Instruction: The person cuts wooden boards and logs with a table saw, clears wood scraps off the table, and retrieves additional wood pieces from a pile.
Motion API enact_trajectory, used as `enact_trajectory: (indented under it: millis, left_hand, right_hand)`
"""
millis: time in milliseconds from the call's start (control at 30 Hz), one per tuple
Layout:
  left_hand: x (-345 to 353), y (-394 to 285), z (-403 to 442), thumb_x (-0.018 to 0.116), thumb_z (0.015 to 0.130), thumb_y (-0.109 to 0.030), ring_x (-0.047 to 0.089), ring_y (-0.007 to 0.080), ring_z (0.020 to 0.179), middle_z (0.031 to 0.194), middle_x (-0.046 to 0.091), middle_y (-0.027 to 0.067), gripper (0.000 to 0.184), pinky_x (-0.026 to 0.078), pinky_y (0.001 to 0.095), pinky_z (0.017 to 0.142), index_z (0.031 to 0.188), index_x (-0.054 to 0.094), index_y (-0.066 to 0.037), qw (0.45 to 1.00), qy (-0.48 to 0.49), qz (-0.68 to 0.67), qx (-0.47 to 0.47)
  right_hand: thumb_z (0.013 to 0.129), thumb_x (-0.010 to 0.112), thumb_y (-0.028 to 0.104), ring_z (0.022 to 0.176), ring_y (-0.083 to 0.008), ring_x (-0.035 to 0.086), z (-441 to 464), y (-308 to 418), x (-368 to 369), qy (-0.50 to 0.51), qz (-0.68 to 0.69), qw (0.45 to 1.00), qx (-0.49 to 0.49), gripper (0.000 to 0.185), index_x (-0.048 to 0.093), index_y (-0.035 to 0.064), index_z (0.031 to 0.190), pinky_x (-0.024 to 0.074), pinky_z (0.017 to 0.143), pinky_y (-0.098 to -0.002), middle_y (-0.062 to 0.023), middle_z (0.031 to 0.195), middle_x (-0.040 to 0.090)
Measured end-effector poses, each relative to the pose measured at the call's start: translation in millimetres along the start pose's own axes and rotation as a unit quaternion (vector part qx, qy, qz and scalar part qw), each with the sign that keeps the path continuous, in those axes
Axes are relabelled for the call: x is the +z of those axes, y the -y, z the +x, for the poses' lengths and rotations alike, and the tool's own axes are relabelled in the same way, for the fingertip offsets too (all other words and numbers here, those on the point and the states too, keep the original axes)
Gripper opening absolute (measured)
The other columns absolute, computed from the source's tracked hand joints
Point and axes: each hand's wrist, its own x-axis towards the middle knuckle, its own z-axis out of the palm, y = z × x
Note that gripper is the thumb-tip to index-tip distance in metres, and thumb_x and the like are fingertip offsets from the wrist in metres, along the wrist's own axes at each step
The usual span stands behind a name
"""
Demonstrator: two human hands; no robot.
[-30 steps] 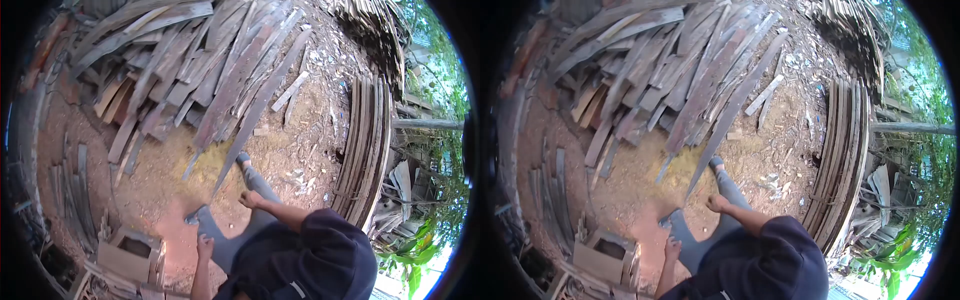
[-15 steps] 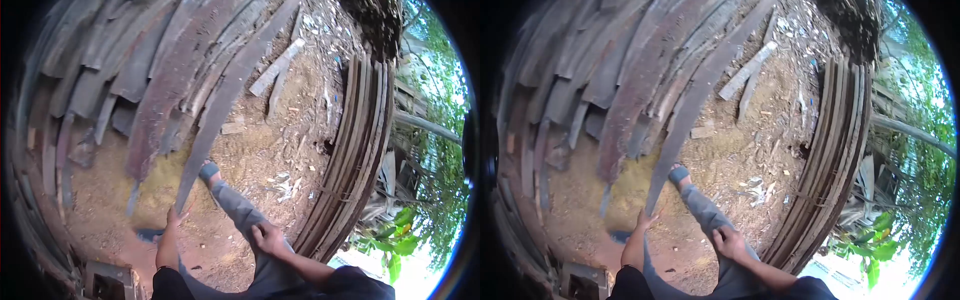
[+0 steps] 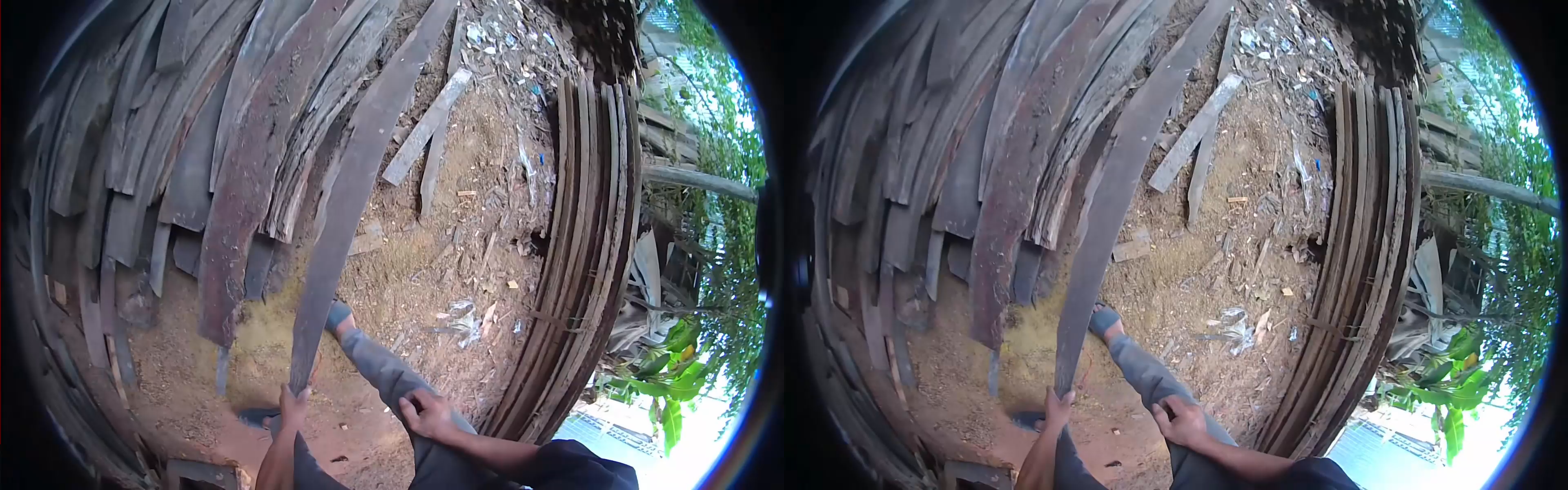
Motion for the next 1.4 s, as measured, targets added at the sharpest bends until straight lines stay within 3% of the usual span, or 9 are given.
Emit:
enact_trajectory:
  millis: [167,267,467,667,900,967,1133,1300,1400]
  left_hand:
    - [35,-174,77,0.074,0.083,-0.027,0.067,0.0318,0.088,0.088,0.068,0.0190,0.040,0.050,0.0414,0.076,0.106,0.059,0.002,0.951,-0.060,-0.232,0.196]
    - [38,-269,146,0.066,0.089,-0.039,0.060,0.0446,0.104,0.109,0.062,0.0305,0.056,0.048,0.0463,0.087,0.122,0.052,0.004,0.992,0.007,-0.047,0.116]
    - [-27,-356,110,0.075,0.081,-0.040,0.016,0.0483,0.142,0.153,0.017,0.0324,0.090,0.015,0.0653,0.112,0.146,0.028,0.000,0.886,-0.247,0.180,0.349]
    - [-128,-188,149,0.082,0.070,-0.047,0.009,0.0517,0.143,0.154,0.006,0.0353,0.125,0.006,0.0642,0.114,0.153,-0.002,-0.005,0.896,-0.273,0.350,0.019]
    - [-140,-191,154,0.074,0.076,-0.034,0.007,0.0612,0.138,0.148,0.003,0.0448,0.116,0.016,0.0701,0.108,0.152,-0.008,-0.005,0.947,-0.157,0.278,-0.025]
    - [-156,-210,130,0.074,0.074,-0.032,0.024,0.0522,0.138,0.146,0.022,0.0397,0.115,0.028,0.0629,0.107,0.153,-0.004,-0.004,0.933,-0.166,0.317,-0.042]
    - [-169,-180,112,0.067,0.075,-0.035,0.055,0.0287,0.120,0.130,0.057,0.0202,0.093,0.042,0.0400,0.104,0.150,0.024,-0.001,0.974,0.147,0.052,0.163]
    - [-127,-176,20,0.065,0.075,-0.032,0.060,0.0265,0.112,0.124,0.060,0.0189,0.065,0.048,0.0407,0.096,0.130,0.052,0.001,0.894,0.343,-0.288,-0.029]
    - [-117,-223,-67,0.061,0.078,-0.028,0.062,0.0323,0.110,0.119,0.064,0.0188,0.061,0.047,0.0436,0.099,0.129,0.052,0.004,0.768,0.357,-0.528,-0.064]
  right_hand:
    - [0.082,0.073,0.025,0.052,-0.0284,0.064,-2,-2,8,0.011,-0.025,0.998,-0.063,0.017,0.063,0.0116,0.078,0.0515,0.050,-0.0390,-0.0102,0.065,0.064]
    - [0.083,0.071,0.026,0.055,-0.0291,0.065,-2,2,12,0.045,-0.025,0.998,-0.045,0.018,0.063,0.0103,0.079,0.0522,0.052,-0.0396,-0.0104,0.065,0.064]
    - [0.084,0.070,0.023,0.059,-0.0292,0.066,1,2,3,0.052,0.001,0.999,0.005,0.018,0.063,0.0076,0.079,0.0524,0.056,-0.0380,-0.0117,0.066,0.065]
    - [0.084,0.069,0.023,0.061,-0.0295,0.066,3,11,-1,0.027,-0.003,1.000,0.001,0.018,0.063,0.0077,0.078,0.0530,0.058,-0.0385,-0.0125,0.067,0.066]
    - [0.084,0.069,0.021,0.055,-0.0277,0.062,-7,8,6,0.019,0.021,0.999,-0.030,0.019,0.064,0.0041,0.078,0.0490,0.054,-0.0369,-0.0138,0.062,0.061]
    - [0.084,0.069,0.023,0.056,-0.0286,0.063,-12,7,6,0.017,0.021,0.999,-0.032,0.020,0.064,0.0042,0.079,0.0496,0.055,-0.0379,-0.0140,0.063,0.062]
    - [0.085,0.068,0.027,0.062,-0.0314,0.066,-27,-7,19,0.026,-0.004,1.000,-0.016,0.021,0.066,0.0060,0.081,0.0514,0.059,-0.0414,-0.0150,0.068,0.065]
    - [0.090,0.062,0.033,0.070,-0.0354,0.066,-35,1,8,0.047,-0.022,0.998,0.017,0.030,0.064,0.0044,0.080,0.0517,0.065,-0.0435,-0.0224,0.074,0.064]
    - [0.097,0.051,0.046,0.062,-0.0231,0.060,-23,-33,33,0.129,0.178,0.967,0.133,0.039,0.062,0.0100,0.089,0.0487,0.059,-0.0362,-0.0068,0.071,0.060]
